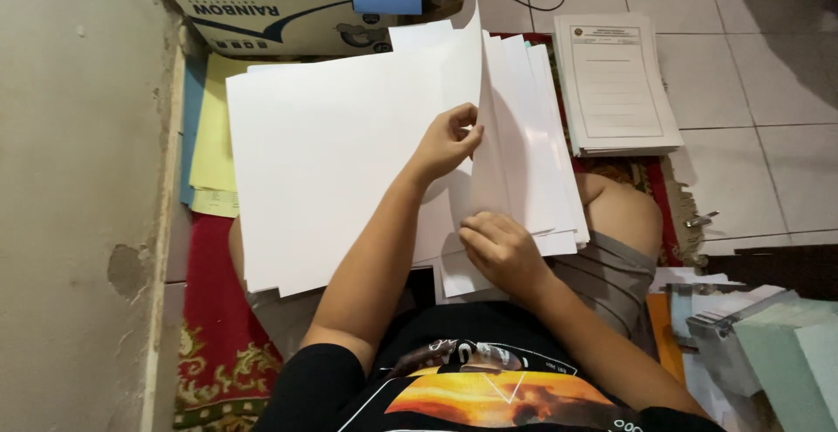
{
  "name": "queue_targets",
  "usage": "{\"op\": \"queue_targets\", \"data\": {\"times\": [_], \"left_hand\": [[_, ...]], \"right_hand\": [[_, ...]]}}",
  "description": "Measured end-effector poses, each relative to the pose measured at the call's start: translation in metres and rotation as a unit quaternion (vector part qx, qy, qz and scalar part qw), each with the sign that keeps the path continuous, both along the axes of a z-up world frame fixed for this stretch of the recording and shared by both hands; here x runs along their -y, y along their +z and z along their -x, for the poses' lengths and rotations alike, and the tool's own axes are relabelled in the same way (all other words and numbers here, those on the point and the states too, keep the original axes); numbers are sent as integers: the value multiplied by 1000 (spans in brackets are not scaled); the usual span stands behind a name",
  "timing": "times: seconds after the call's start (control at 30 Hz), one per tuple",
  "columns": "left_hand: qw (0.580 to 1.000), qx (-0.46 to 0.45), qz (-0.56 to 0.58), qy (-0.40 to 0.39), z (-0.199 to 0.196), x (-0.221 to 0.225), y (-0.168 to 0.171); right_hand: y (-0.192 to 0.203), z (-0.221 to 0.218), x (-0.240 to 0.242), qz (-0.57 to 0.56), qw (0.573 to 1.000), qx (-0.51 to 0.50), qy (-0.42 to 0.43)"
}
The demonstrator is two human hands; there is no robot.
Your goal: The person sorts and aligns a stack of white paper sheets by hand, placing individual sheets onto the stack and then smoothing them with both hands.
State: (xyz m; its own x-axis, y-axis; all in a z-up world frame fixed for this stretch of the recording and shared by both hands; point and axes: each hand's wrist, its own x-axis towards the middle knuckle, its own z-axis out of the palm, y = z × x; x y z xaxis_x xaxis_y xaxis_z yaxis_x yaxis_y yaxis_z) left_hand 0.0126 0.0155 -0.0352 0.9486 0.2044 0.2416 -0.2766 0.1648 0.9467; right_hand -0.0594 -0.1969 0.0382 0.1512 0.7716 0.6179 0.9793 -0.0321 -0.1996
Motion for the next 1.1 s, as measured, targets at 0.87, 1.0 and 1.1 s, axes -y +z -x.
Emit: {"op": "queue_targets", "data": {"times": [0.87,1.0,1.1], "left_hand": [[893,-311,-100,310,230,-66,54],[782,-255,-403,401,219,-56,64],[803,-144,-488,310,154,-46,26]], "right_hand": [[7,-15,36,242,933,-262,-56],[-21,-6,26,307,933,-158,-104],[-59,-16,29,337,932,-71,-112]]}}
